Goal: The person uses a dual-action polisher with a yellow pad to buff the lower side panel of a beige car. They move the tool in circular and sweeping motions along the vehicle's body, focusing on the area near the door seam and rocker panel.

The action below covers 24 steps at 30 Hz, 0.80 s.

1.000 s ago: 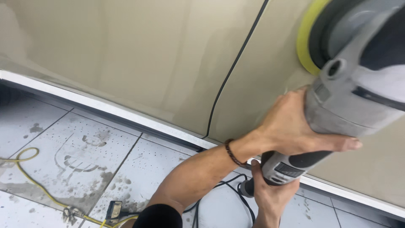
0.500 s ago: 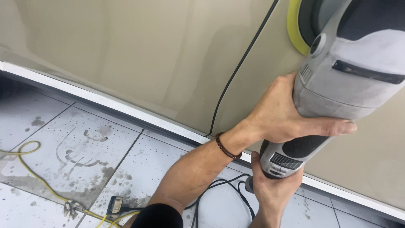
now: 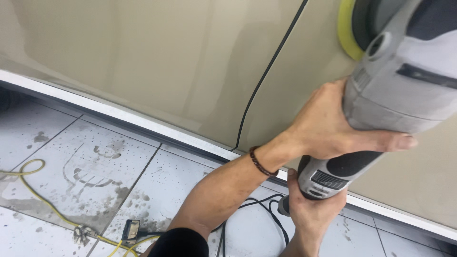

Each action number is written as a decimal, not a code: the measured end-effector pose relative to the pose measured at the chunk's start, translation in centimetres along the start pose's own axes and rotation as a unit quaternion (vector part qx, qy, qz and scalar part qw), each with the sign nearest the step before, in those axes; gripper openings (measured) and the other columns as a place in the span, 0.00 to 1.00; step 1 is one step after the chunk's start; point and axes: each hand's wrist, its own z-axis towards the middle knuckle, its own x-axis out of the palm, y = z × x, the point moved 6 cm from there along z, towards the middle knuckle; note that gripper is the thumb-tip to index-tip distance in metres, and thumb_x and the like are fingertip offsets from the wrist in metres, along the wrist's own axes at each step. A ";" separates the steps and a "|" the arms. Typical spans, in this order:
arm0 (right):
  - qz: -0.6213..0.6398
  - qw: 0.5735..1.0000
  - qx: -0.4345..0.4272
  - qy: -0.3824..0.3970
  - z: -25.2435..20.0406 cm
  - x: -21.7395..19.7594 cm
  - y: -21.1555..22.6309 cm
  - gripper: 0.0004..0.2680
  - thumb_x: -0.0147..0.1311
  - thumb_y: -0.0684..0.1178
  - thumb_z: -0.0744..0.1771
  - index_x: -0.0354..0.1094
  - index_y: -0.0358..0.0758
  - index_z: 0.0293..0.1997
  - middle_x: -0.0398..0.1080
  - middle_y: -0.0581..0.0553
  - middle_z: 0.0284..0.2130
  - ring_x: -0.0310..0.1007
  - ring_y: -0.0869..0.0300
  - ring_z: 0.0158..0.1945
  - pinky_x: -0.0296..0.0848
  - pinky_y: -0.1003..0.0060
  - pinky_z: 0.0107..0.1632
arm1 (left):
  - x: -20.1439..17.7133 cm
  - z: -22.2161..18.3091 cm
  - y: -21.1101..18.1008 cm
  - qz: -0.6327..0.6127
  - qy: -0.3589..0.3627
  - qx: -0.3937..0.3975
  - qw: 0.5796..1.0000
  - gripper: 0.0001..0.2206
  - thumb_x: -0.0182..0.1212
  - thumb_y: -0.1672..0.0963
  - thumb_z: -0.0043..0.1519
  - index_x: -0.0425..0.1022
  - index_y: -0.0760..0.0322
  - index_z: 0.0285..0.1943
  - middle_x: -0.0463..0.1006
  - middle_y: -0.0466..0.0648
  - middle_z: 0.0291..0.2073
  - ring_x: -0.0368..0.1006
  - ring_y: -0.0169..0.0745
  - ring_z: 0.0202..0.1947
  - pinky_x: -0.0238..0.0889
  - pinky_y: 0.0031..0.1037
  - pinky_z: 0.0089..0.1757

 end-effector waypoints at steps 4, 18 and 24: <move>0.021 0.999 0.035 0.022 -0.4 1.0 0.5 0.23 0.72 0.46 0.56 0.66 0.34 0.52 0.75 0.43 0.42 0.75 0.58 0.43 0.75 0.64 0.47 | -1.0 -0.1 0.9 -0.038 -0.011 0.039 0.998 0.40 0.62 0.41 0.28 0.76 0.67 0.49 0.83 0.49 0.40 0.80 0.43 0.44 0.77 0.29 0.43; 0.075 0.996 0.040 -0.034 0.9 -2.3 -0.7 0.16 0.69 0.38 0.58 0.71 0.30 0.47 0.76 0.42 0.40 0.76 0.59 0.41 0.78 0.66 0.43 | 5.0 1.4 -0.8 0.117 0.072 -0.046 0.989 0.60 0.33 0.35 0.12 0.71 0.69 0.54 0.81 0.47 0.43 0.78 0.43 0.47 0.74 0.31 0.42; 0.062 0.997 0.031 0.034 0.9 0.2 -1.7 0.11 0.72 0.43 0.57 0.73 0.34 0.36 0.77 0.46 0.33 0.74 0.64 0.36 0.76 0.66 0.41 | 1.5 0.7 -0.7 0.086 -0.011 -0.013 0.996 0.51 0.49 0.37 0.22 0.73 0.68 0.55 0.82 0.46 0.48 0.79 0.39 0.50 0.76 0.27 0.45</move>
